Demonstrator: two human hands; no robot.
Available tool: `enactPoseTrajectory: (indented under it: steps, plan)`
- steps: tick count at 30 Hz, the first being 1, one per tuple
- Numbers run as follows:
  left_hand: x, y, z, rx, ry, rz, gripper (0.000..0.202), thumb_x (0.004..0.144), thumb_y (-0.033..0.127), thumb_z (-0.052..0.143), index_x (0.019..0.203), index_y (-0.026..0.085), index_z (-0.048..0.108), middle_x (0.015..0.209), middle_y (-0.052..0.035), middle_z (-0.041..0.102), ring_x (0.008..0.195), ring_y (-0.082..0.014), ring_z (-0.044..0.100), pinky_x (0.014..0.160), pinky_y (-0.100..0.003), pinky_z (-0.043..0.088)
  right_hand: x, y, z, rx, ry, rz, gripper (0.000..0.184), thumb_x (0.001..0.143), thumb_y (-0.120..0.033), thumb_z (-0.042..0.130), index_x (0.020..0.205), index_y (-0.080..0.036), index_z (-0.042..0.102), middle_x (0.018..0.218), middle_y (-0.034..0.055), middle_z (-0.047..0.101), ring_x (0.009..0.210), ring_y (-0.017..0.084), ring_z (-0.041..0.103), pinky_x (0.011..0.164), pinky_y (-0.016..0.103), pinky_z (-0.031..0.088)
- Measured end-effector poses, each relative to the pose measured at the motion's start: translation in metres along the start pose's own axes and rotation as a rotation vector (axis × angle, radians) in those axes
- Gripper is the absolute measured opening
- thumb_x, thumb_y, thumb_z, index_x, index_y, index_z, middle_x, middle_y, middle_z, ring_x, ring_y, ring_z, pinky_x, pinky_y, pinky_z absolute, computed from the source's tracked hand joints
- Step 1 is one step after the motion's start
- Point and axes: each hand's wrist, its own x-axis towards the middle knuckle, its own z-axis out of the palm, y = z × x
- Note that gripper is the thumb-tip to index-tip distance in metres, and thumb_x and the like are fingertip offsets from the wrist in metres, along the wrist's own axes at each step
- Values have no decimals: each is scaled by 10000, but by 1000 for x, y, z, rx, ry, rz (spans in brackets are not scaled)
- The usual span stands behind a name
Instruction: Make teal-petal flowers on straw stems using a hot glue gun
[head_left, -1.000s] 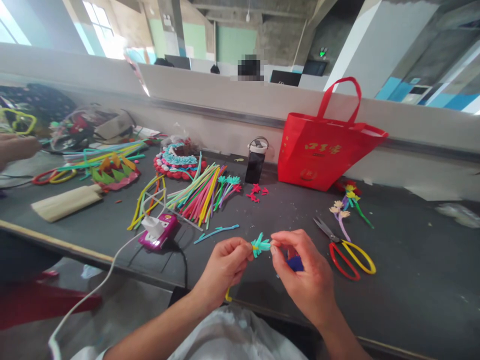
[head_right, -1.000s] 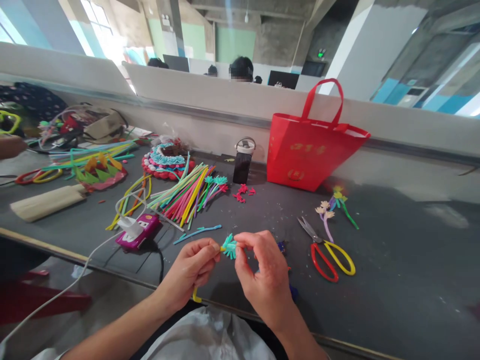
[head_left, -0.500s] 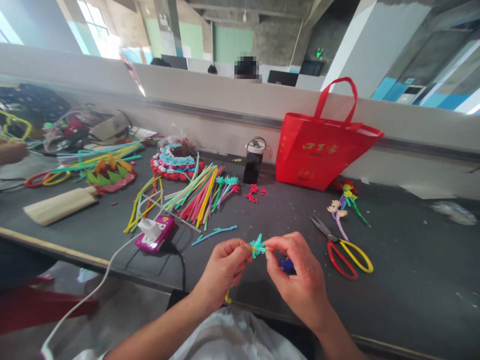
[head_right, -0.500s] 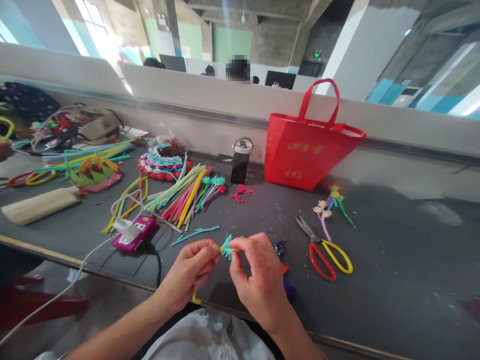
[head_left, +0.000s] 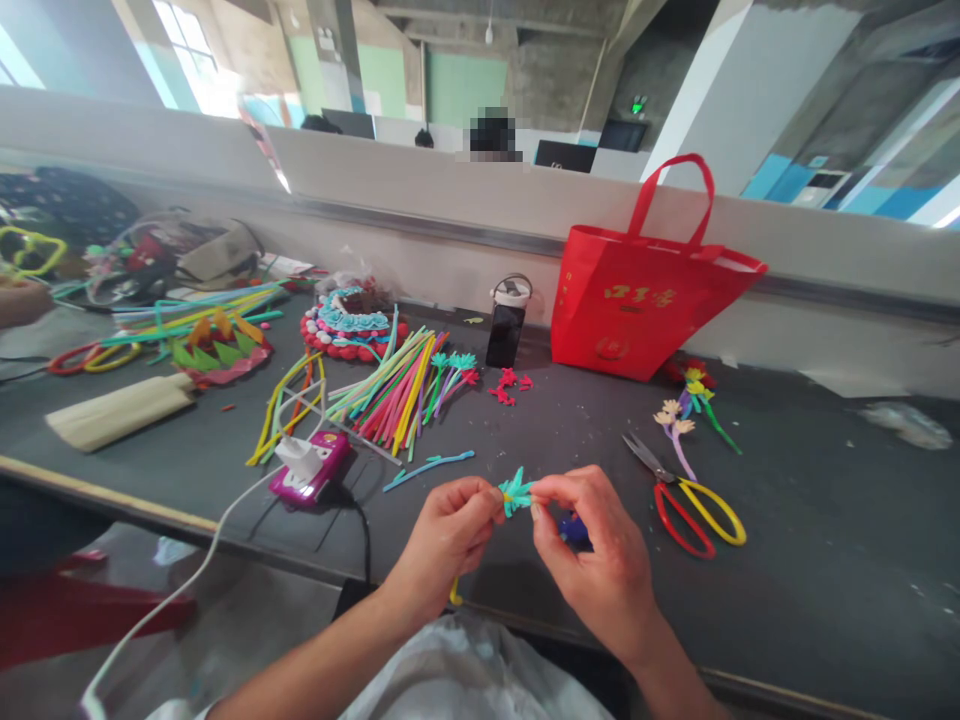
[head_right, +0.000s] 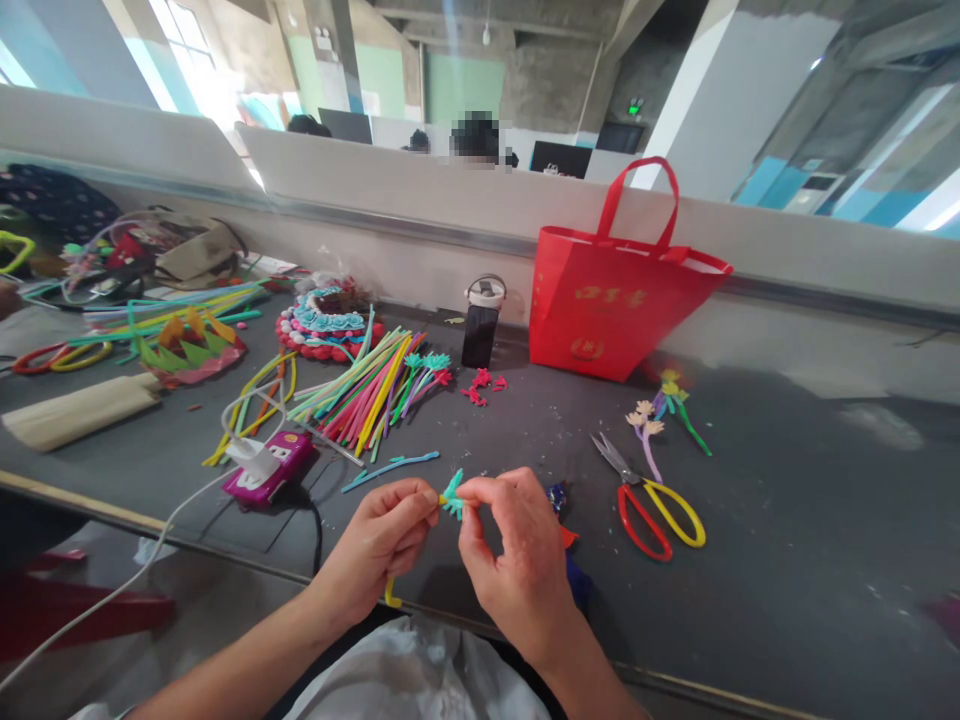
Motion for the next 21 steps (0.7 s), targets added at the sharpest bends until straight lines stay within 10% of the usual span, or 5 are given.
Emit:
enactPoseTrajectory:
  steps: [21]
  plan:
    - [0, -3, 1, -84, -25, -24, 264, 754, 374, 649, 619, 175, 540, 432, 124, 213, 390, -30, 97, 359, -172, 90, -9, -4, 15, 5, 175, 90, 140, 875, -95, 568, 942, -219, 563, 827, -1, 591, 776, 157, 555, 715, 296, 459]
